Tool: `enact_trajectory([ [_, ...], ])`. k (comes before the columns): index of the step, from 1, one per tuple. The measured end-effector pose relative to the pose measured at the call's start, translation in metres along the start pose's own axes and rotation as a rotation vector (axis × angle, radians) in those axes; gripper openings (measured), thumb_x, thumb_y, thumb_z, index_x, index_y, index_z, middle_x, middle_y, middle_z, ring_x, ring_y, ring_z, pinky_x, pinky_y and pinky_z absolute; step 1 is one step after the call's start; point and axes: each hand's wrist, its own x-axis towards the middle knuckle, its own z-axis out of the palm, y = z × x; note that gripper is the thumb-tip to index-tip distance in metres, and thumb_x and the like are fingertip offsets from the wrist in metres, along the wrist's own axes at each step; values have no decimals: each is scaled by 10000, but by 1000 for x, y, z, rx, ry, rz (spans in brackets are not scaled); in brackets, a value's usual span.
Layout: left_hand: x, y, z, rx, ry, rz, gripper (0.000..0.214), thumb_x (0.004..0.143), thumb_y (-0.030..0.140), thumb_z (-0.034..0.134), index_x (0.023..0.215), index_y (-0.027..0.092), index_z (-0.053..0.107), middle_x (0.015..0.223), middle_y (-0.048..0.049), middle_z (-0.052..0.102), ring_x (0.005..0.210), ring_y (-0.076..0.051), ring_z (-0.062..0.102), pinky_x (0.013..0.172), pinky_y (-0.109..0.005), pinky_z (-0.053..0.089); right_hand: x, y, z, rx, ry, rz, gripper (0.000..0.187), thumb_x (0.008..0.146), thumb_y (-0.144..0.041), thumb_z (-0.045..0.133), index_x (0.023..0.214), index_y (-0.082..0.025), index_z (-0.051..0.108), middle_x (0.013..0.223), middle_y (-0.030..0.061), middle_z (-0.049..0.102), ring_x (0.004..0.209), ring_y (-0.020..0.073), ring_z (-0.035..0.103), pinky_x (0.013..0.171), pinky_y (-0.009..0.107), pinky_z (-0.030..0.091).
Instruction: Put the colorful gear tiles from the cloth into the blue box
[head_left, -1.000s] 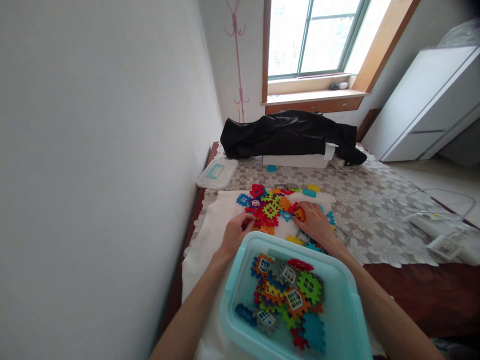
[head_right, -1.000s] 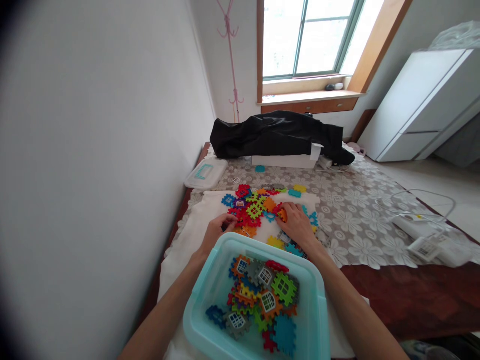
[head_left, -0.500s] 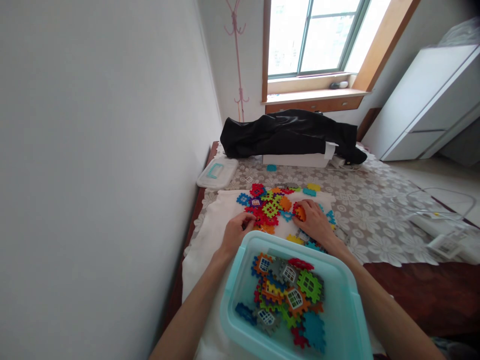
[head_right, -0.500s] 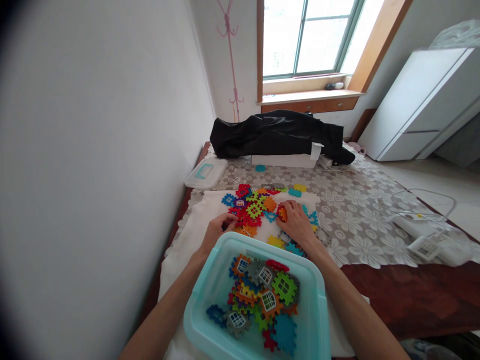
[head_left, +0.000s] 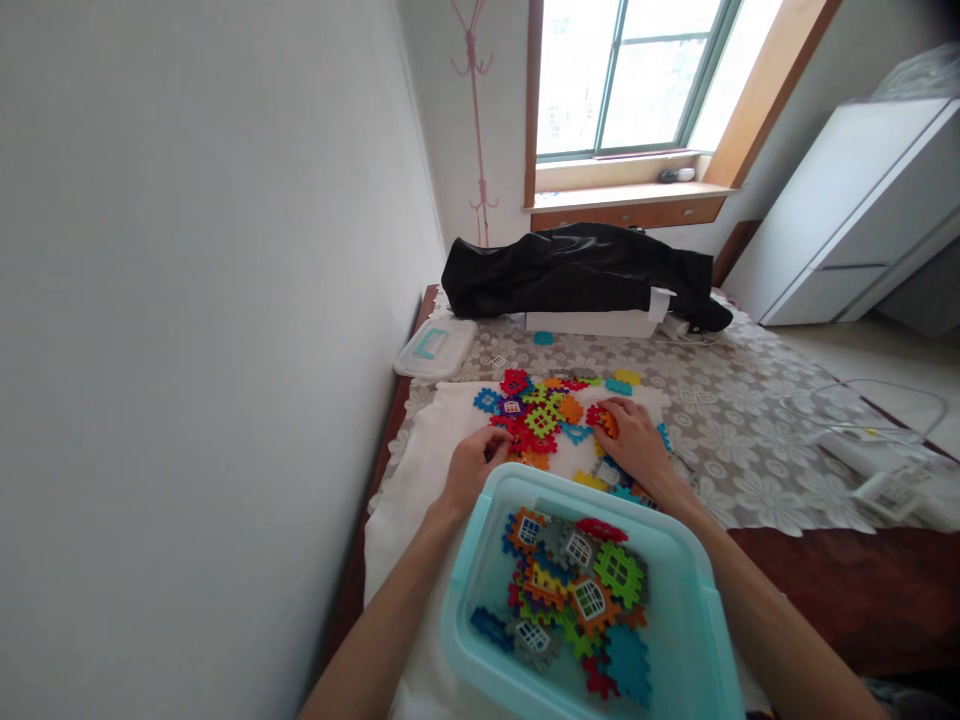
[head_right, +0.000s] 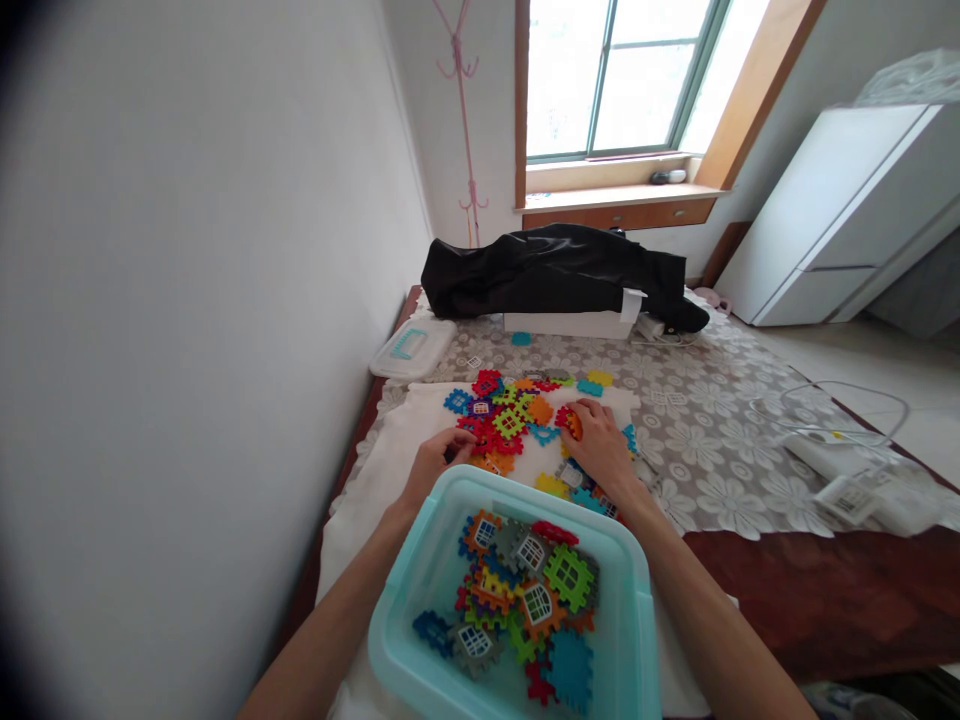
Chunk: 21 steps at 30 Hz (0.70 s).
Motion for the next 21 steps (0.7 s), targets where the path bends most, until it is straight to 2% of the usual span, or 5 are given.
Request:
enact_trajectory([
  [4, -1, 0, -1, 5, -3, 0, 187, 997, 305, 661, 1036, 187, 800, 880, -22, 769, 741, -158, 639, 707, -275, 468, 0, 1, -1, -36, -58, -25, 383, 1019, -354, 600, 1348, -195, 714, 1436, 149, 729, 1351, 382, 619, 1128, 539, 560],
  [10, -1, 0, 0, 4, 7, -13, 192, 992, 317, 667, 1031, 188, 803, 858, -22, 757, 730, -163, 630, 707, -283, 464, 1, 1, -1, -39, -49, -12, 343, 1018, -432, 627, 1256, -197, 705, 1290, 165, 752, 1217, 374, 679, 1021, 528, 590],
  [21, -1, -1, 0, -11, -3, -4, 200, 991, 317, 660, 1038, 185, 802, 874, -26, 767, 735, -161, 636, 707, -279, 469, 5, 3, -5, 157, 87, -26, 388, 1020, -470, 640, 1299, -213, 722, 1328, 159, 733, 1220, 343, 696, 1096, 510, 563],
])
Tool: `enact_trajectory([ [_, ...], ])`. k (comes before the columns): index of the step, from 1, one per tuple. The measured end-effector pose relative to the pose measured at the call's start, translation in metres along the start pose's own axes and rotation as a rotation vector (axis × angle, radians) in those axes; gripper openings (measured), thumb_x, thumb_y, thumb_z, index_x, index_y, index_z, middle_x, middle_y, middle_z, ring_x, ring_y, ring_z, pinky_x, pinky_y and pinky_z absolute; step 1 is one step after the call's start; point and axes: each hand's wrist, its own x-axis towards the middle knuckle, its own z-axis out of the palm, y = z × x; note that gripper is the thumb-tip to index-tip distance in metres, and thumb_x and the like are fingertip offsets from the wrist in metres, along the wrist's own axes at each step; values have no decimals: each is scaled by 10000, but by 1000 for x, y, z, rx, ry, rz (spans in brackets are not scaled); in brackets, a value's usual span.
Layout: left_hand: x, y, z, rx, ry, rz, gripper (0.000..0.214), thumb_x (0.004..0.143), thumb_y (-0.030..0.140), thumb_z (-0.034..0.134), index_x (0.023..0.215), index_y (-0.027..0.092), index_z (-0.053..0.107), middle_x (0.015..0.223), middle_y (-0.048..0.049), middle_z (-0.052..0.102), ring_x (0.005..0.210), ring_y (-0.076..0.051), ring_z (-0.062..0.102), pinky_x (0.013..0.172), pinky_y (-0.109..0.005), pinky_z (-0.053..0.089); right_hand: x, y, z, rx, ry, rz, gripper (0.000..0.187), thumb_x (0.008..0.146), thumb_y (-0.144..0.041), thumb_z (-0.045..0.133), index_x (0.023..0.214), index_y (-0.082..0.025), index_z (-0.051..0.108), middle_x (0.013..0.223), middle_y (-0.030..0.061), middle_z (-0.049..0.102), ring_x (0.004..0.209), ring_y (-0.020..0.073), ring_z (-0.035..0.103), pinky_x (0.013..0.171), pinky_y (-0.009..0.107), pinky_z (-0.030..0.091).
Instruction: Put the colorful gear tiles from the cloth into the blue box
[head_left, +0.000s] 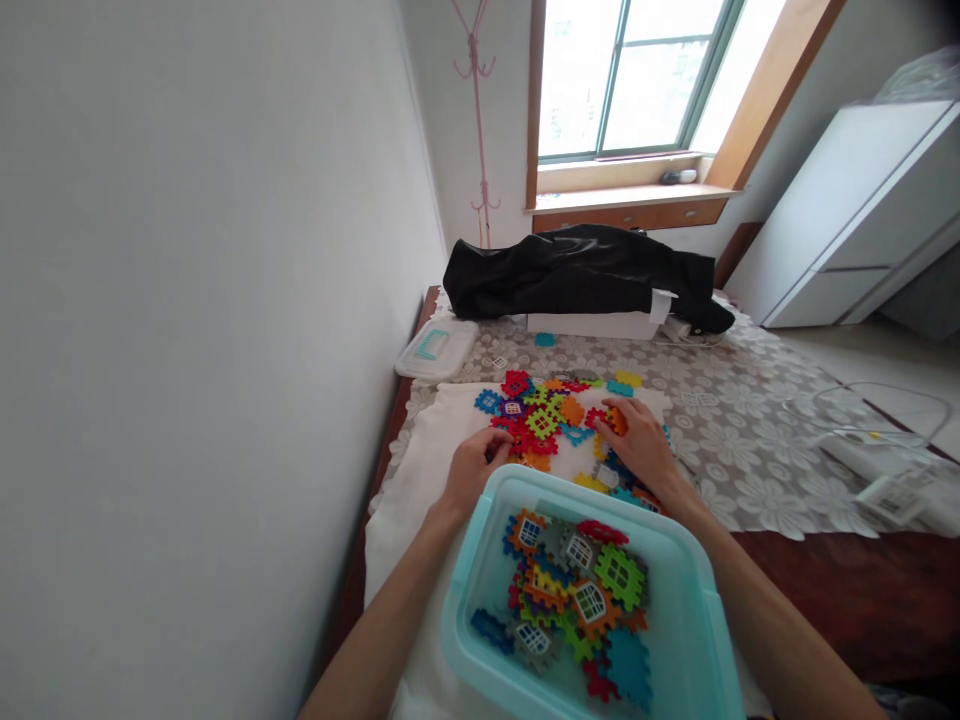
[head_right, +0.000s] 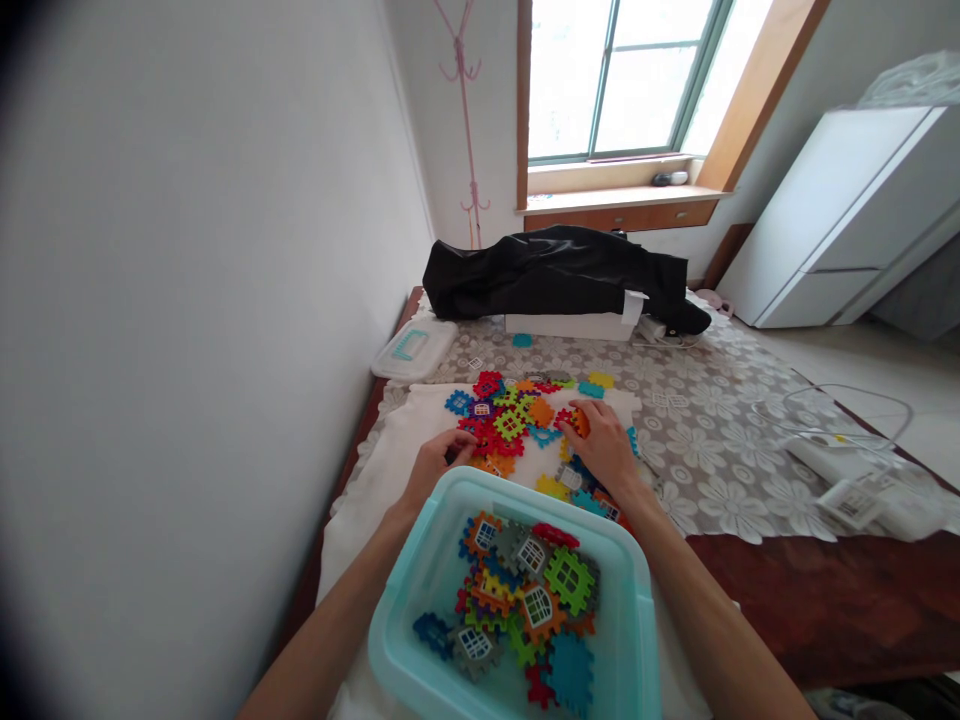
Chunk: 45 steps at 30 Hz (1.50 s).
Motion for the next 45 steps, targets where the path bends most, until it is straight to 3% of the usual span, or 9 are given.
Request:
enact_trajectory([
  [5, 0, -1, 1, 10, 8, -1, 192, 993, 318, 664, 1036, 194, 804, 865, -22, 766, 735, -165, 638, 707, -282, 469, -1, 3, 5, -90, -100, -10, 406, 1034, -436, 622, 1344, -192, 719, 1442, 160, 719, 1322, 371, 646, 1154, 528, 539],
  [9, 1, 0, 1, 13, 4, 4, 186, 993, 314, 665, 1030, 195, 803, 882, -27, 774, 744, -167, 644, 713, -283, 475, 0, 4, 8, -153, -171, 8, 367, 1027, -430, 643, 1294, -196, 734, 1372, 151, 755, 1316, 373, 648, 1148, 515, 537],
  [14, 1, -1, 0, 23, 4, 3, 195, 993, 321, 663, 1040, 194, 803, 873, -22, 764, 727, -159, 628, 700, -277, 473, 2, 1, 8, -188, -151, 64, 274, 996, -435, 669, 1157, -215, 700, 1219, 152, 760, 1187, 349, 689, 1041, 476, 561],
  [22, 1, 1, 0, 13, 6, -2, 204, 993, 329, 662, 1033, 189, 805, 870, -27, 764, 722, -156, 632, 696, -270, 478, 1, -4, 2, -143, -106, 54, 182, 1000, -398, 602, 1093, -242, 619, 1196, 118, 715, 1060, 308, 699, 906, 427, 556],
  [26, 1, 2, 1, 14, 14, -4, 203, 991, 325, 661, 1033, 190, 806, 867, -26, 762, 716, -154, 624, 692, -269, 472, -1, -7, 1, -152, -134, 26, 179, 1000, -357, 609, 1129, -241, 651, 1249, 125, 740, 1151, 318, 697, 947, 424, 553],
  [29, 2, 1, 1, 24, 15, -4, 202, 989, 324, 663, 1034, 189, 806, 849, -23, 753, 712, -155, 613, 685, -270, 463, -2, -9, 2, -170, -175, -13, 238, 1030, -430, 620, 1161, -240, 676, 1248, 133, 760, 1221, 343, 680, 995, 453, 555],
  [35, 1, 3, 0, 14, 3, -5, 198, 990, 312, 658, 1037, 188, 805, 902, -36, 783, 735, -162, 636, 714, -283, 482, -1, -8, 1, -210, -238, -20, 248, 1025, -426, 650, 1153, -216, 681, 1219, 145, 760, 1231, 348, 678, 1029, 465, 554],
  [42, 1, 3, 0, 12, 10, -5, 207, 995, 326, 659, 1033, 183, 803, 873, -33, 769, 724, -162, 634, 704, -282, 483, -2, -5, 2, -155, -223, -12, 280, 1012, -484, 659, 1142, -236, 662, 1237, 139, 756, 1187, 349, 695, 1005, 475, 569],
  [45, 0, 2, 0, -5, 3, -14, 220, 999, 342, 661, 1043, 181, 804, 863, -34, 765, 725, -165, 640, 700, -280, 489, 1, -5, 1, -36, -101, 13, 311, 1013, -498, 638, 1170, -231, 661, 1248, 146, 754, 1177, 342, 703, 1045, 490, 567],
])
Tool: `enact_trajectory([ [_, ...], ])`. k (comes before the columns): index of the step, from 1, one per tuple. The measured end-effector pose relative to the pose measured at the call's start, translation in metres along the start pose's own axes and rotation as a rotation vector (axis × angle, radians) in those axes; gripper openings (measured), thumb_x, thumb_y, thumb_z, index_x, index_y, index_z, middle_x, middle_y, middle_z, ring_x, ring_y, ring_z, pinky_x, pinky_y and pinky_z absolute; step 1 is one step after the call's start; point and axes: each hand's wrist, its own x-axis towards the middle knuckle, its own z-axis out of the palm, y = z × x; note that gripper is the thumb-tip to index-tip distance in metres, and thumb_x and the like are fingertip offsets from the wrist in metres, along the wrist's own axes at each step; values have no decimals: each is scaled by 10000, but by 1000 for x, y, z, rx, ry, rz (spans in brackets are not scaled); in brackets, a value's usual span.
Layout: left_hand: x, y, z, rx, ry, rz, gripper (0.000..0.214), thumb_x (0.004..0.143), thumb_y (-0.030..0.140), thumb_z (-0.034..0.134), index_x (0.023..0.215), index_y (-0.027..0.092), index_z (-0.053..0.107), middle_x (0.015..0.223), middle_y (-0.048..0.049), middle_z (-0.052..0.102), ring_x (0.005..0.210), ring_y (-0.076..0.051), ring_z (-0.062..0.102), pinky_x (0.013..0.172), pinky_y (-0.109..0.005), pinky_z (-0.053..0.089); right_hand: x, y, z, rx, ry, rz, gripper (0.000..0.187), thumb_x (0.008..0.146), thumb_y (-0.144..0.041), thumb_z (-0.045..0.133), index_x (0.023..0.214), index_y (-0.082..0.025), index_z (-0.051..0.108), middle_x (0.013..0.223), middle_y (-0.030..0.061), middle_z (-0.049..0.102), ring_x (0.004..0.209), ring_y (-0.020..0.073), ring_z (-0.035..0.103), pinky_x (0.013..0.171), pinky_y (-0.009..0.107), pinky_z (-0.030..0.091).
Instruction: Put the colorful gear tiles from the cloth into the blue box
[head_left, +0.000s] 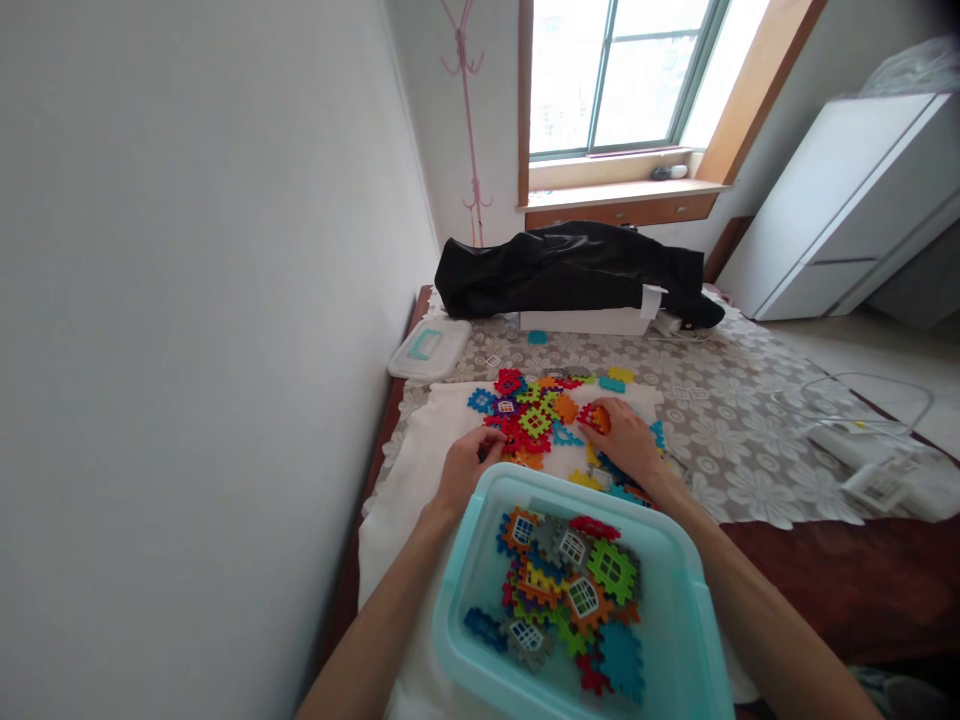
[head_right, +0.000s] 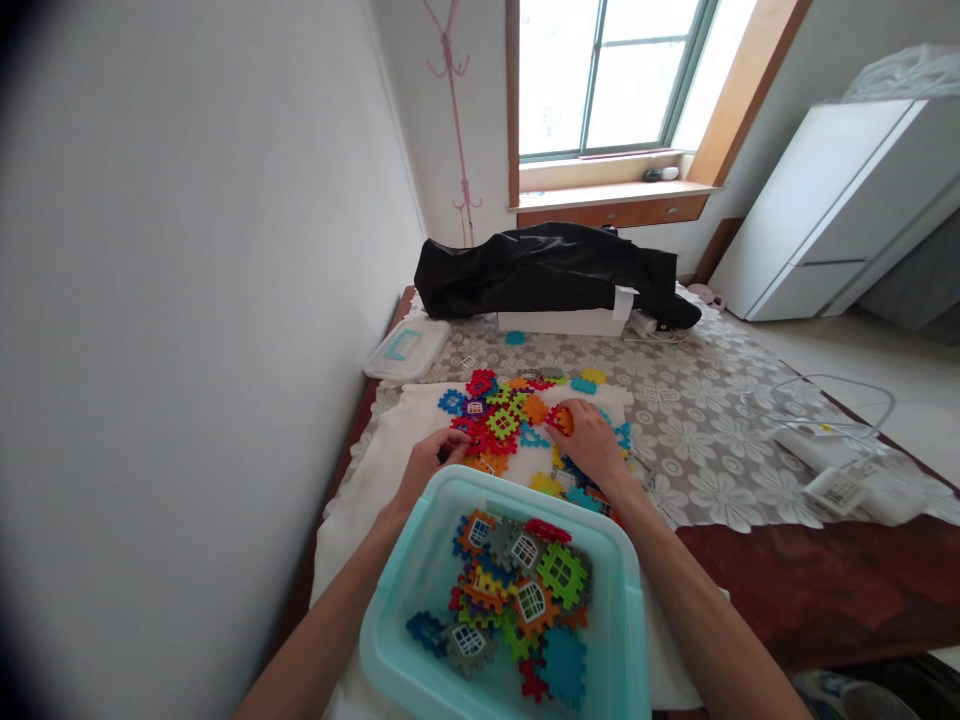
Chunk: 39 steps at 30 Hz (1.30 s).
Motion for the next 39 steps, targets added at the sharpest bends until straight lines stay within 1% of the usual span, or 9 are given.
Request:
enact_trajectory([
  [3, 0, -1, 0, 5, 3, 6, 215, 1000, 337, 664, 1051, 184, 806, 872, -31, 768, 726, -162, 640, 699, -276, 486, 3, 0, -6, 138, 157, 18, 324, 999, -508, 649, 1180, -240, 664, 1253, 138, 760, 1183, 326, 705, 1091, 491, 551],
  [5, 0, -1, 0, 21, 8, 14, 201, 999, 325, 667, 1045, 189, 807, 873, -26, 768, 728, -159, 637, 702, -274, 481, 4, 0, -12, 185, 178, 24, 329, 987, -519, 661, 1170, -245, 676, 1241, 131, 771, 1166, 317, 714, 1087, 483, 552],
  [9, 0, -1, 0, 36, 10, 20, 177, 992, 305, 671, 1029, 193, 804, 875, -25, 774, 742, -163, 643, 715, -275, 483, 1, -3, -21, 183, 30, -1, 332, 961, -514, 680, 1150, -242, 706, 1224, 117, 787, 1141, 308, 736, 1078, 474, 566],
  [15, 0, -2, 1, 33, 7, 29, 171, 997, 295, 669, 1031, 197, 805, 906, -30, 792, 767, -168, 670, 734, -278, 503, -9, -10, -36, 35, -200, -98, 362, 1004, -459, 648, 1294, -262, 737, 1347, 105, 762, 1209, 320, 738, 1095, 489, 567],
  [21, -1, -5, 1, 45, 6, 9, 174, 1002, 302, 669, 1044, 201, 804, 899, -26, 787, 760, -171, 664, 724, -280, 502, -20, -6, -46, -116, -338, -111, 318, 1001, -418, 671, 1274, -300, 781, 1279, 98, 774, 1110, 308, 771, 958, 421, 599],
  [26, -1, -1, 0, 56, 3, 3, 171, 999, 300, 670, 1040, 205, 806, 907, -30, 787, 759, -169, 658, 719, -275, 500, -24, -5, -43, -164, -394, -88, 352, 1002, -455, 703, 1314, -308, 774, 1257, 94, 769, 1052, 297, 770, 889, 384, 586],
  [33, 1, 9, -1, 20, -7, -6, 211, 982, 338, 670, 1043, 191, 808, 887, -39, 777, 726, -173, 638, 697, -284, 494, -24, -8, -49, -163, -467, -129, 516, 961, -469, 763, 1446, -302, 713, 1372, 107, 743, 1183, 333, 728, 989, 411, 568],
  [36, 2, 9, -1, 32, 3, -16, 227, 973, 350, 674, 1045, 189, 816, 870, -40, 776, 729, -178, 642, 695, -285, 498, -20, -6, -51, -138, -490, -126, 468, 947, -411, 774, 1399, -293, 736, 1363, 101, 747, 1200, 331, 723, 1024, 418, 565],
  [39, 3, 10, 0, 38, 10, -26, 222, 966, 347, 681, 1038, 189, 818, 886, -44, 785, 740, -181, 649, 690, -281, 503, -16, -6, -51, -101, -451, -125, 391, 971, -418, 743, 1340, -290, 765, 1302, 103, 764, 1132, 314, 741, 989, 405, 573],
])
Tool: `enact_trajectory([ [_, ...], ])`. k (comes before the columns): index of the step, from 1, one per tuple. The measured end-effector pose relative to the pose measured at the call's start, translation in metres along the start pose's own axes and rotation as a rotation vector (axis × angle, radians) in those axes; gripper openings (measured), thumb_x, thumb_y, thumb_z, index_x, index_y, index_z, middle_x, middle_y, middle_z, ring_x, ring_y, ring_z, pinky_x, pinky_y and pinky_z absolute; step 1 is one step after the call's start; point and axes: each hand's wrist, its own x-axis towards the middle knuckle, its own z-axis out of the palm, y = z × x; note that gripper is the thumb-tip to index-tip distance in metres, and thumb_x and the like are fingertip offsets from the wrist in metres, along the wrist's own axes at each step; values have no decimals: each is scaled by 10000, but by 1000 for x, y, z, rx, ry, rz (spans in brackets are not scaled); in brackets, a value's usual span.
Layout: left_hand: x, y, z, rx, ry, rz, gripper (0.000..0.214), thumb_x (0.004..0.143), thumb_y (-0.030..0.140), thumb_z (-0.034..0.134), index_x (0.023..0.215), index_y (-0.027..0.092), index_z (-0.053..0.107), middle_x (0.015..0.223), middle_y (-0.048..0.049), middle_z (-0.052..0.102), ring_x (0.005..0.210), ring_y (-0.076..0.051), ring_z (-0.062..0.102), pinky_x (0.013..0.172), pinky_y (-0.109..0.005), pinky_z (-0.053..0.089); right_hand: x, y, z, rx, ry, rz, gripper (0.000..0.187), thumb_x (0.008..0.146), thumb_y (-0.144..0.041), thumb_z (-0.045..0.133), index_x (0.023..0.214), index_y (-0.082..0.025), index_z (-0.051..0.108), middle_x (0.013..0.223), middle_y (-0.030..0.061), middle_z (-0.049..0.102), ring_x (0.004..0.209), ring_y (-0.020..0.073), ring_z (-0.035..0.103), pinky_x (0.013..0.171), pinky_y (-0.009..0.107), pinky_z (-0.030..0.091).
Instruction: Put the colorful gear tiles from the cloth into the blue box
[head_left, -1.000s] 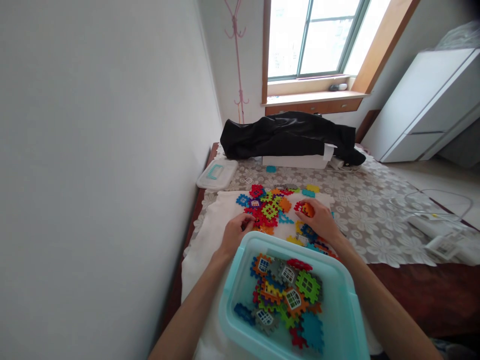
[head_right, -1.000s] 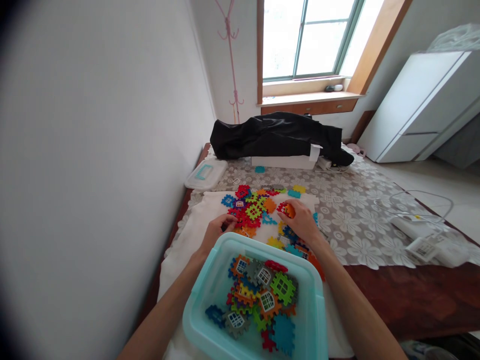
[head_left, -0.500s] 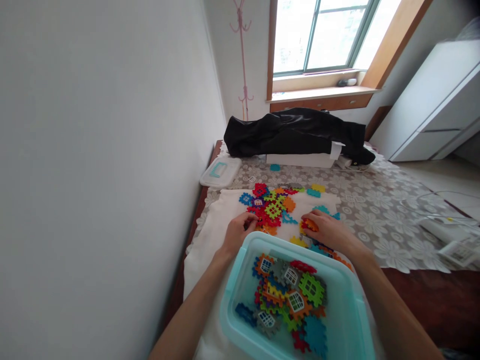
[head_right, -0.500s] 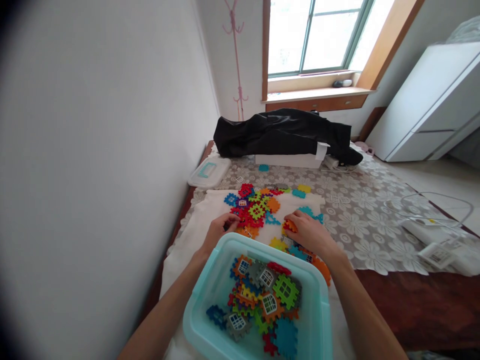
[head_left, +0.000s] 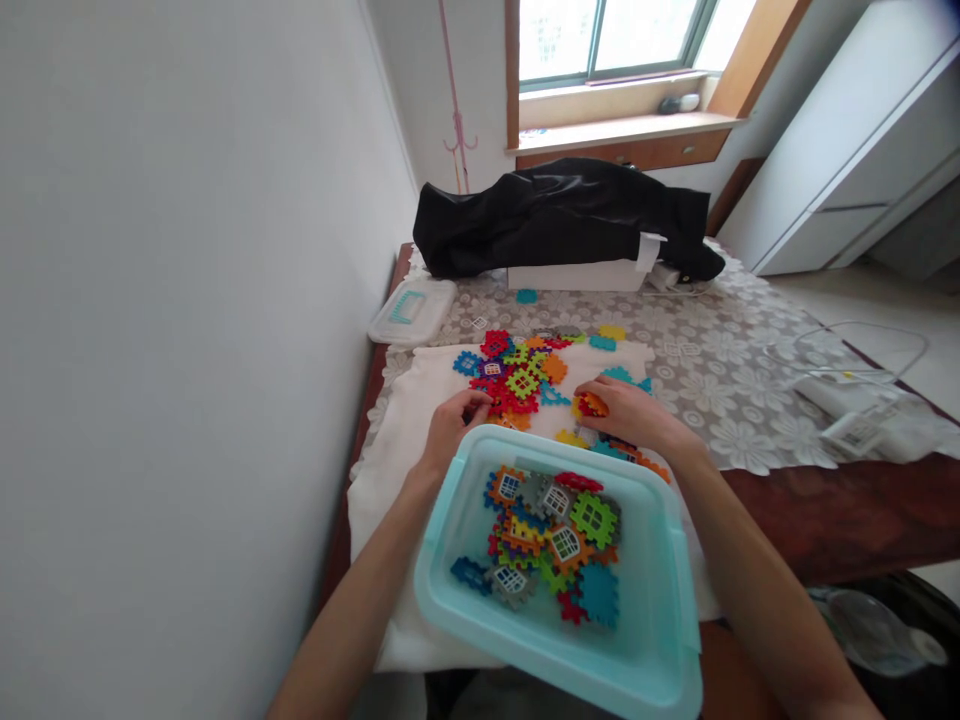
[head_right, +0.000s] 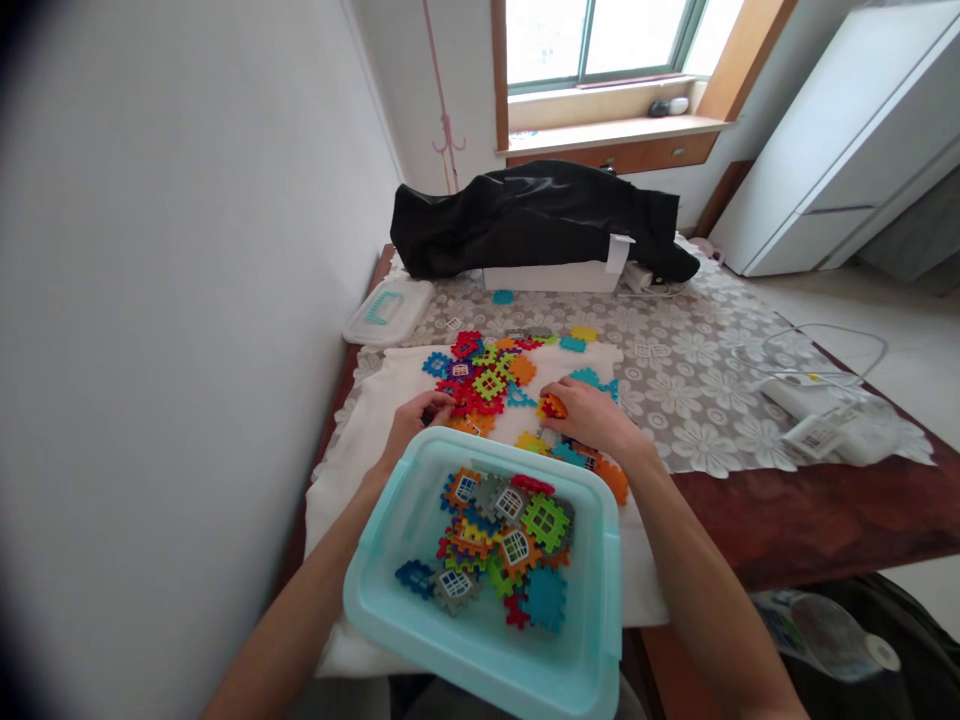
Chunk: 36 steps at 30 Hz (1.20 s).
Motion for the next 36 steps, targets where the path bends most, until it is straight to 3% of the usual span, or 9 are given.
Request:
enact_trajectory([
  [10, -2, 17, -3, -17, -44, -68, 168, 959, 284, 691, 1026, 168, 794, 898, -43, 786, 794, -183, 666, 743, -278, 533, 7, -4, -1, 7, 67, 14, 427, 1039, -442, 632, 1395, -220, 708, 1407, 148, 730, 1222, 345, 727, 1071, 476, 580],
  [14, -4, 13, -1, -25, -17, -54, 170, 951, 312, 696, 1011, 185, 792, 890, -31, 768, 759, -177, 643, 711, -281, 520, 8, -7, 4, -50, 46, 11, 436, 1034, -444, 646, 1403, -220, 705, 1452, 151, 721, 1283, 374, 708, 1080, 497, 578],
  [18, -5, 7, 1, -59, -10, -8, 197, 964, 334, 676, 1033, 191, 793, 881, -28, 759, 754, -180, 635, 694, -287, 501, 8, -16, 7, -115, 45, 37, 378, 1013, -389, 658, 1346, -222, 729, 1386, 141, 750, 1221, 373, 725, 1018, 484, 588],
  [23, -3, 0, 2, -46, -13, 7, 229, 979, 373, 675, 1037, 189, 798, 865, -24, 756, 737, -177, 637, 690, -293, 486, 10, -16, 10, -63, 124, 52, 370, 1005, -397, 659, 1315, -212, 740, 1326, 148, 765, 1170, 357, 740, 1014, 481, 589],
  [28, -2, -3, 2, -46, -24, 19, 225, 981, 382, 678, 1030, 196, 794, 881, -26, 768, 743, -180, 654, 699, -294, 502, 12, -9, 4, 232, 414, 17, 363, 952, -431, 730, 1259, -237, 741, 1292, 111, 777, 1180, 314, 734, 1084, 490, 578],
  [31, -2, -3, 2, -45, -25, 20, 216, 977, 370, 680, 1034, 197, 797, 893, -30, 775, 746, -180, 655, 708, -298, 503, 9, -19, -7, 491, 560, 7, 408, 904, -488, 799, 1239, -260, 752, 1191, 64, 797, 1024, 253, 743, 978, 432, 617],
  [34, -2, -3, 2, -48, -24, 23, 204, 974, 351, 680, 1031, 195, 798, 911, -34, 779, 749, -178, 649, 716, -301, 501, -5, -35, -18, 752, 588, -31, 461, 869, -525, 861, 1255, -294, 761, 1168, 37, 796, 933, 220, 736, 846, 371, 636],
  [36, -2, -3, 2, -47, -24, 31, 198, 978, 343, 677, 1029, 198, 802, 916, -35, 778, 755, -178, 649, 726, -303, 504, -19, -46, -25, 929, 557, -126, 494, 849, -542, 897, 1273, -331, 758, 1247, 37, 787, 1029, 250, 756, 895, 398, 651],
])
